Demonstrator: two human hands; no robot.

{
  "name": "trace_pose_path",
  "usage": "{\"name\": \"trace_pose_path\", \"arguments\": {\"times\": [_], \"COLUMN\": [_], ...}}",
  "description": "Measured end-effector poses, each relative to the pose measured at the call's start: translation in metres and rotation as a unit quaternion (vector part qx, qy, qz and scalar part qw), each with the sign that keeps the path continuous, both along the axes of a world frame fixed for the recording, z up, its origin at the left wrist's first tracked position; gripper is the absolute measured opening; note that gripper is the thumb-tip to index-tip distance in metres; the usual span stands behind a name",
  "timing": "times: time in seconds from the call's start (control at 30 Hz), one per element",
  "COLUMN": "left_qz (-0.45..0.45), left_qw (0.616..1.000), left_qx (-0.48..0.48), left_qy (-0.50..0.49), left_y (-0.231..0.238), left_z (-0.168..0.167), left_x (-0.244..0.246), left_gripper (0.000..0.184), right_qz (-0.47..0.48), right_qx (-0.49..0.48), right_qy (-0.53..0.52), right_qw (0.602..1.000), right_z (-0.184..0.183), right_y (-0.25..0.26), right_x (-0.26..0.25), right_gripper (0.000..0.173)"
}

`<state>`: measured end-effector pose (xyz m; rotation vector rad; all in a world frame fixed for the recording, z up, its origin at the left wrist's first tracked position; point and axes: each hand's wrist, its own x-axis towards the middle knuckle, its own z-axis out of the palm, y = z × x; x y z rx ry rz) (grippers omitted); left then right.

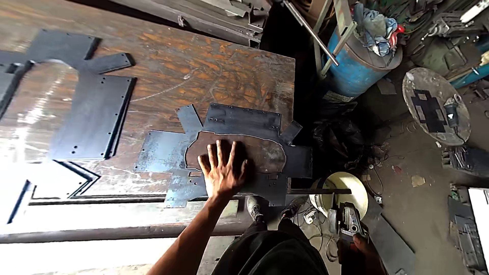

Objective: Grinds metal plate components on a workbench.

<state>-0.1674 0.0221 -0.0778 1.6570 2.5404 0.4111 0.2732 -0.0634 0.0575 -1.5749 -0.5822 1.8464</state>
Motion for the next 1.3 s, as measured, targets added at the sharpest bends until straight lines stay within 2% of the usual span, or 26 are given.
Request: {"name": "trace_pose_path", "arguments": {"times": [0.1,0.33,0.53,0.67,0.73,0.8,0.9,0.97,1.07,1.23,1.3], "left_qz": [-0.071,-0.045,-0.013,-0.048,-0.058,-0.038,0.031,0.062,0.067,0.060,0.066], "left_qw": [0.997,0.998,0.999,0.996,0.994,0.998,0.999,0.998,0.997,0.998,0.998], "left_qx": [0.019,-0.004,-0.036,-0.057,-0.031,0.017,0.017,0.002,0.002,-0.010,-0.013], "left_qy": [0.026,0.047,0.025,-0.053,-0.091,-0.048,0.002,0.011,0.026,0.009,0.006], "left_y": [-0.035,-0.026,0.006,0.036,0.042,0.046,0.040,0.032,0.027,0.027,0.027], "left_z": [-0.006,-0.009,-0.007,0.005,0.019,0.028,0.022,0.010,-0.002,0.001,0.001], "left_x": [0.020,0.075,0.141,0.167,0.156,0.117,0.054,0.034,0.028,0.027,0.027], "left_gripper": [0.078,0.076,0.081,0.082,0.079,0.073,0.074,0.076,0.075,0.074,0.075], "right_qz": [-0.013,-0.088,-0.040,0.016,0.042,0.063,0.090,0.120,0.175,0.237,0.243], "right_qx": [0.007,-0.011,0.003,0.001,-0.003,-0.021,-0.065,-0.100,-0.141,-0.155,-0.161], "right_qy": [0.020,0.061,0.055,0.039,0.044,0.054,0.078,0.108,0.137,0.129,0.136], "right_qw": [1.000,0.994,0.998,0.999,0.998,0.996,0.991,0.982,0.965,0.950,0.947], "right_z": [0.000,-0.008,-0.010,-0.018,-0.022,-0.031,-0.046,-0.057,-0.074,-0.090,-0.094], "right_y": [-0.028,-0.054,-0.029,0.006,0.025,0.047,0.075,0.098,0.132,0.170,0.177], "right_x": [0.015,0.025,0.034,0.043,0.052,0.059,0.067,0.070,0.065,0.051,0.047], "right_gripper": [0.074,0.071,0.072,0.088,0.090,0.087,0.061,0.060,0.067,0.061,0.067]}}
